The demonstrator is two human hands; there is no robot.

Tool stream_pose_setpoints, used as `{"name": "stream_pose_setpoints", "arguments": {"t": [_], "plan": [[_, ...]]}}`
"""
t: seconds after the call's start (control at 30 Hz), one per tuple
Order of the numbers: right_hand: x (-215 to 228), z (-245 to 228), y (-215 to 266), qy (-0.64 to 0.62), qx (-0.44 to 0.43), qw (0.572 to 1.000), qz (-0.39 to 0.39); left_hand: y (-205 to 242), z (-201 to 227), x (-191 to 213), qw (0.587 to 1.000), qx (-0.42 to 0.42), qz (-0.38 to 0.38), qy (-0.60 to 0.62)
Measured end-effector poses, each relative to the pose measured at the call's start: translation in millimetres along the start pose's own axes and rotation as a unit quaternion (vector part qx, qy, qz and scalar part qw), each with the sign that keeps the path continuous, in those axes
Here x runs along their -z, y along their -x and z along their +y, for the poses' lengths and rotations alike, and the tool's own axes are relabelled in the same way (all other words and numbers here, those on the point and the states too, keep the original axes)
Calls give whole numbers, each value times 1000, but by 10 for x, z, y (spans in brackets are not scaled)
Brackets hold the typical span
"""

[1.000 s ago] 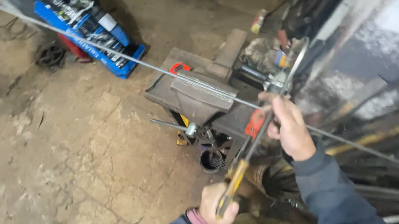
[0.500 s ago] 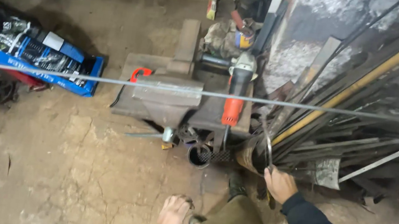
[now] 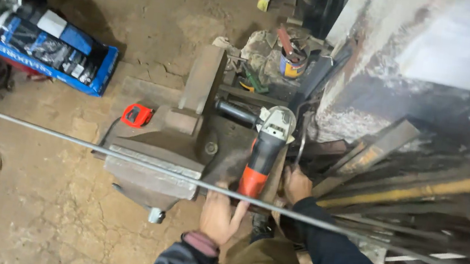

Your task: Measure a metal rod with a tape measure and cut it using a hacksaw and an angle grinder.

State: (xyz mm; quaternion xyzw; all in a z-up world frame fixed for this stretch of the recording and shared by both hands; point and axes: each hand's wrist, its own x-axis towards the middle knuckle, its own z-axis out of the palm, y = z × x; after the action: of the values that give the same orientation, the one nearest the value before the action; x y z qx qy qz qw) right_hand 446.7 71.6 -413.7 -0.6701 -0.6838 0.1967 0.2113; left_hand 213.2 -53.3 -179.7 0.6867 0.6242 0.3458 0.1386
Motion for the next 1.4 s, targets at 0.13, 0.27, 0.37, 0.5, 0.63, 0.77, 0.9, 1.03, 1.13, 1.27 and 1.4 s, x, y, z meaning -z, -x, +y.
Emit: {"name": "stream_pose_setpoints", "arguments": {"t": [0.13,0.27,0.37,0.5,0.63,0.77,0.9,1.03,1.13,1.27,1.4], "plan": [[-320,190,-161,-40,48,998,-31,-532,17,-325,989,127,-80,5],[-1004,834,-265,-4,30,996,-84,-942,104,-480,970,197,-84,118],[-700,628,-235,7,60,995,-85,-981,-33,-738,963,241,-94,73],[396,116,184,-24,-10,992,-120,-609,109,-403,968,206,-76,118],[1061,109,867,-60,-9,998,-8,31,223,4,972,131,-155,120],[1752,-524,1515,-146,-2,989,-24,946,84,177,964,116,-239,28],[2344,-2006,1764,-182,202,961,45,1551,123,567,970,58,-237,-2],[2301,-2892,1964,-237,224,941,-88,1854,216,868,981,-39,-179,-64],[2048,-3033,2182,-246,135,942,-183,1875,336,1127,987,-25,-142,-65],[2024,-3052,2409,-320,436,815,-207,2161,-307,870,970,-168,-34,170],[2606,-3578,2366,-303,588,729,-179,1534,434,1300,879,-168,-133,427]]}}
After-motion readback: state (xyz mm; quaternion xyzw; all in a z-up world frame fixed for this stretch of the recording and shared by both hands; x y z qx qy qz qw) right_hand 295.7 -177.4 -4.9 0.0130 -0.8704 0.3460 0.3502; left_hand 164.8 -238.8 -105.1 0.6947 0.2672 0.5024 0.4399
